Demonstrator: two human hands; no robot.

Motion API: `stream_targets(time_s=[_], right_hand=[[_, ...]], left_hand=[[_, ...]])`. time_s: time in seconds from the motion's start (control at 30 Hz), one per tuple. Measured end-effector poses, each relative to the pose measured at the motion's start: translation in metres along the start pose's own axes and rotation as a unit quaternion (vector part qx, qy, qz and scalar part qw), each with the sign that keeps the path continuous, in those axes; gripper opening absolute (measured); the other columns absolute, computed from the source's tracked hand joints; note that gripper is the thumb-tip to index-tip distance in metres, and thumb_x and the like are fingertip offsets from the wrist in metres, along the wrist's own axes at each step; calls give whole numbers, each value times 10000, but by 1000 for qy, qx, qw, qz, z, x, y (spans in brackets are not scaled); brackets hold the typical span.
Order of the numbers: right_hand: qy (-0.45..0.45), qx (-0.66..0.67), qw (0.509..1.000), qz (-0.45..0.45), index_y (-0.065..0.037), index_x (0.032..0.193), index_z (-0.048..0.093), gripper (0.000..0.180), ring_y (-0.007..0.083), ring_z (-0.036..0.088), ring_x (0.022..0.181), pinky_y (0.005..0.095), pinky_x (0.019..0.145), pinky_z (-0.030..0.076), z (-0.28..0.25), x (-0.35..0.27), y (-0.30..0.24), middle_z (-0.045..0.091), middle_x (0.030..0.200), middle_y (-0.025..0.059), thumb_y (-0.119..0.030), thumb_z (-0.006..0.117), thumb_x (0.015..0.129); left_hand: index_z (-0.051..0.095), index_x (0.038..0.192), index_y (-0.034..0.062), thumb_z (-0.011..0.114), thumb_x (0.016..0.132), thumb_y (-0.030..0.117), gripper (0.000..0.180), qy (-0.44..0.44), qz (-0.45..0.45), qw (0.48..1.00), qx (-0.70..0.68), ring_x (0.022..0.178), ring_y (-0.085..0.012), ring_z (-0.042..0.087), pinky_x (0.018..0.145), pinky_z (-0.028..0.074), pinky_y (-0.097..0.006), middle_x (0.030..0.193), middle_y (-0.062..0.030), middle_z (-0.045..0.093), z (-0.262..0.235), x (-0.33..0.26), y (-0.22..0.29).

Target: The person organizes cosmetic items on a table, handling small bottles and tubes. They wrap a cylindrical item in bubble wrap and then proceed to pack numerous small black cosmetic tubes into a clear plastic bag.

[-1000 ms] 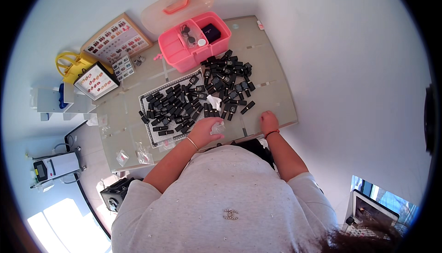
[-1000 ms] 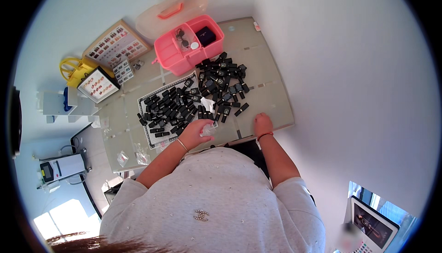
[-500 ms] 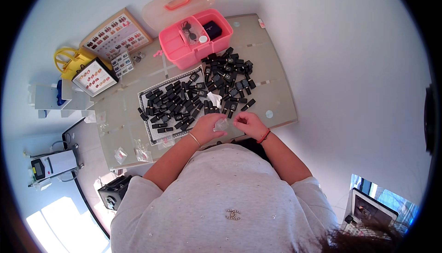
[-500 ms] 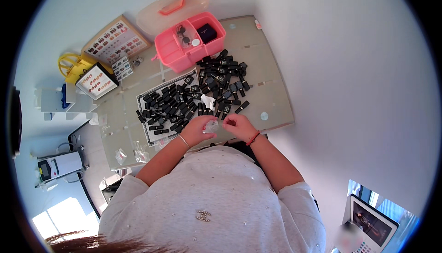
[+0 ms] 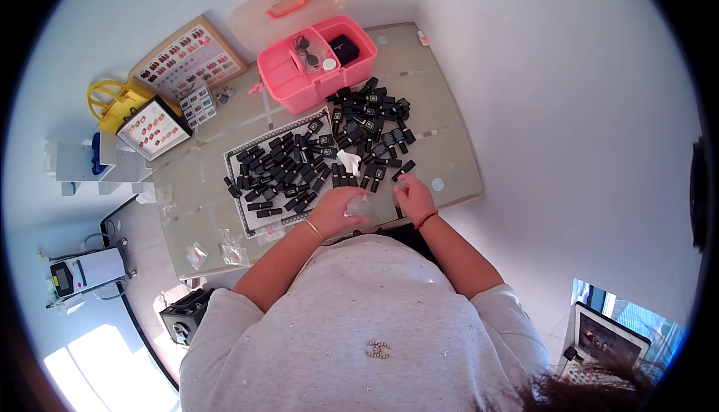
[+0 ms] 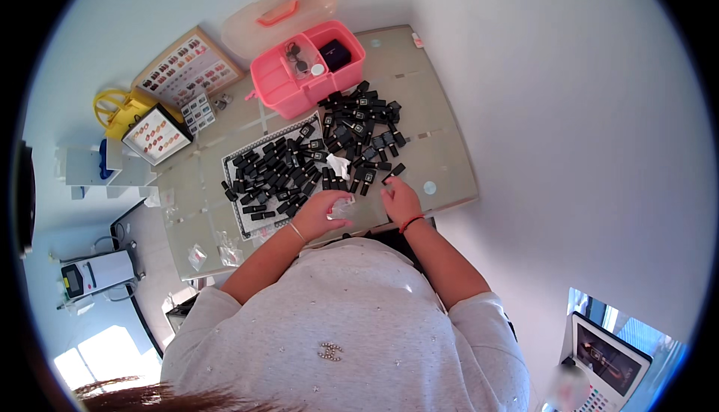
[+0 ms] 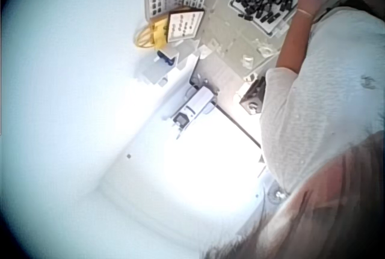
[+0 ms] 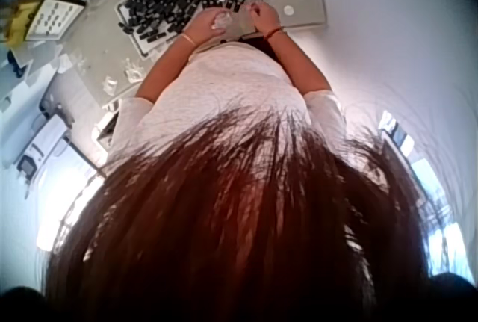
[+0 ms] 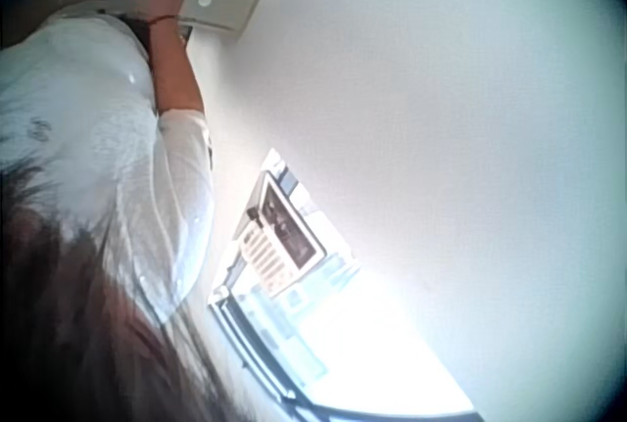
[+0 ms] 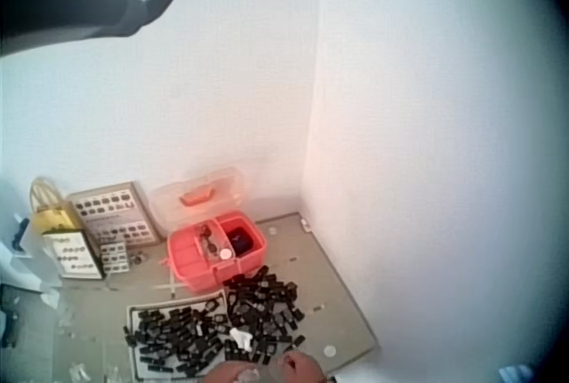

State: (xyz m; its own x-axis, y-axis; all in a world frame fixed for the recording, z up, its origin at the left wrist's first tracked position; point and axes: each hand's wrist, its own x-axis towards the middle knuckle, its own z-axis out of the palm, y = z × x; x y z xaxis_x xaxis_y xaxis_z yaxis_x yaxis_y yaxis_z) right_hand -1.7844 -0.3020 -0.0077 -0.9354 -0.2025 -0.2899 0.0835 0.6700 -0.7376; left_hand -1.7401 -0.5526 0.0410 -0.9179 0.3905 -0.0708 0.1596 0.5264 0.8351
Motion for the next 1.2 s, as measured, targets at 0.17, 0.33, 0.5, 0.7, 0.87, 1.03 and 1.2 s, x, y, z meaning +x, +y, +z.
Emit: stream_targets(time_s=[0.17,0.33,0.5,0.7,0.87,1.03,1.2], right_hand=[[-2,-201,978,47,-134,1413,463,575,379,665,973,483,841,539,-4,8,52,634,1057,218,-175,631,864],[-25,-257,962,85,-153,1333,543,488,392,661,980,495,836,549,-4,18,60,616,1087,214,-170,637,854],[30,-256,966,11,-91,980,633,145,372,646,943,480,800,543,3,9,76,618,1025,148,-172,658,862],[55,-221,973,-35,-78,911,633,99,364,632,882,464,766,532,9,-3,99,621,971,134,-146,675,852],[35,-19,996,-77,-41,909,635,86,260,670,807,375,716,542,4,5,59,673,863,117,-108,666,866],[-141,355,924,28,5,890,651,87,102,650,737,261,664,516,-8,-11,-32,685,814,72,-80,667,879],[-109,179,968,-141,-14,918,687,115,130,631,694,278,637,505,-4,-13,-46,664,769,66,-111,705,859]], left_hand=[[646,1207,72,849,705,280,580,-8,-25,1000,9,1005,-322,645,882,523,-393,1149,-136,681,0,-7,-8],[643,1216,73,849,703,281,591,-8,-31,999,8,1005,-316,645,882,523,-391,1147,-133,681,1,-8,-7],[639,1219,73,844,707,286,591,-24,-51,998,10,1026,-323,643,902,519,-393,1156,-133,678,-3,-5,-2],[635,1215,72,839,710,291,588,-12,-26,1000,10,1058,-336,635,923,512,-405,1161,-139,673,-1,-3,-7],[635,1207,68,839,708,288,582,-10,-29,1000,4,1060,-343,634,935,507,-414,1165,-142,672,1,-2,-9],[629,1214,64,842,706,279,591,-12,-22,1000,9,1058,-340,636,927,511,-406,1172,-147,669,0,3,-4],[616,1243,72,858,702,264,623,-20,-30,999,11,1050,-318,638,922,515,-389,1187,-132,660,1,6,-1]])
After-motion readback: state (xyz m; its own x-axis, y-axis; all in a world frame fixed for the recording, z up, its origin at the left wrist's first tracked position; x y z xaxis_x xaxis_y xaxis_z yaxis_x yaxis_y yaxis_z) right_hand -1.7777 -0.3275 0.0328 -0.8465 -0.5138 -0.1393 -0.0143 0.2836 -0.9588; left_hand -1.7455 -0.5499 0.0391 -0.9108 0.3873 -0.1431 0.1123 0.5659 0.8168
